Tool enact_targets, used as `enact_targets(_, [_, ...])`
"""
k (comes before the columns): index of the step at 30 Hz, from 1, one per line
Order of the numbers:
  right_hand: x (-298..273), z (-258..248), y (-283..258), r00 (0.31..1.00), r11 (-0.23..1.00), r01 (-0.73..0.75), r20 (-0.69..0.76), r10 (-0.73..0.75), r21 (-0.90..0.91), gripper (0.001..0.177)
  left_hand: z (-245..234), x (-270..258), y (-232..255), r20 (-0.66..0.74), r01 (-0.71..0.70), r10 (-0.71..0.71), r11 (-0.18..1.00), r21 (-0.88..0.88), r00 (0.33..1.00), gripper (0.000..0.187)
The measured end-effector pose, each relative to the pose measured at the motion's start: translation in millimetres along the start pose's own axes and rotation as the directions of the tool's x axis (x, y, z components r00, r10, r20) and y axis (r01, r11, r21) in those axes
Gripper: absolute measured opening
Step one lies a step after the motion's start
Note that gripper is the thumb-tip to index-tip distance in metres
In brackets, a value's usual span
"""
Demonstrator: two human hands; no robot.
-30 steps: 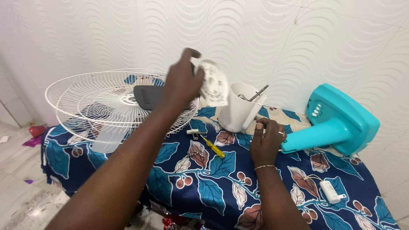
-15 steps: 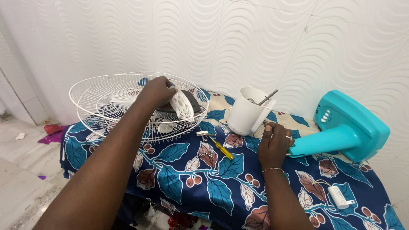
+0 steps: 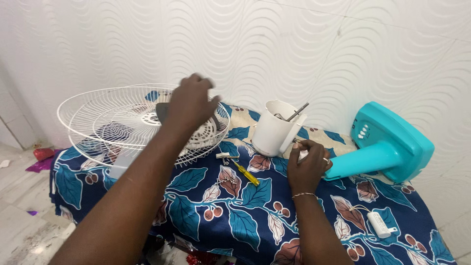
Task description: The person disassembles a white electric fan on a table. They use a yellow screwdriver to remove screws from the fan's rear housing, then separate the outer casing to expose the internal motor and wiring.
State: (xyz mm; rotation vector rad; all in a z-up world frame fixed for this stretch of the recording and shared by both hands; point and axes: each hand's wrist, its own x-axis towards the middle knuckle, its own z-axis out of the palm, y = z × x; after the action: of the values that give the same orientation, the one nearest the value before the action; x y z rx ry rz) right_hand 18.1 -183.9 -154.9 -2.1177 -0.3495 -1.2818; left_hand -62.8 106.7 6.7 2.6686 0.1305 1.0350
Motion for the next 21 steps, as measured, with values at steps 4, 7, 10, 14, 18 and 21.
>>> enact_targets(4, [-0.3, -0.4, 1.8, 0.999, 1.0, -0.014, -0.029, 0.014, 0.008, 0.029, 37.8, 3.4, 39.8, -0.151, -0.274, 0.237, 0.906, -0.322, 0.96, 0.028])
enact_targets(7, [0.7, -0.1, 3.6, 0.999, 0.999, -0.04, 0.012, 0.04, 0.011, 0.037, 79.3, 0.9, 59.2, -0.073, -0.256, 0.252, 0.847, -0.465, 0.965, 0.039])
enact_targets(10, [-0.3, 1.0, 2.2, 0.998, 0.999, -0.043, 0.055, 0.043, 0.007, 0.045, 121.9, -5.2, 62.4, -0.073, -0.266, 0.276, 0.77, -0.58, 0.958, 0.07])
enact_targets(14, [0.7, 3.2, 0.8, 0.993, 0.999, -0.033, 0.11, 0.034, -0.018, 0.055, 166.6, -11.9, 52.3, 0.163, 0.016, 0.134, 0.723, -0.691, 0.977, 0.121])
enact_targets(18, [4.0, 7.8, -3.8, 0.988, 0.994, -0.071, 0.133, 0.081, -0.082, 0.065, 186.8, -16.7, 36.3, 0.373, 0.201, 0.114, 0.68, -0.705, 0.921, 0.139])
enact_targets(21, [3.5, 7.1, -5.3, 0.989, 0.992, -0.108, 0.095, 0.113, -0.057, 0.067, 192.8, -15.2, 32.4, 0.356, 0.185, 0.148, 0.64, -0.746, 0.923, 0.139])
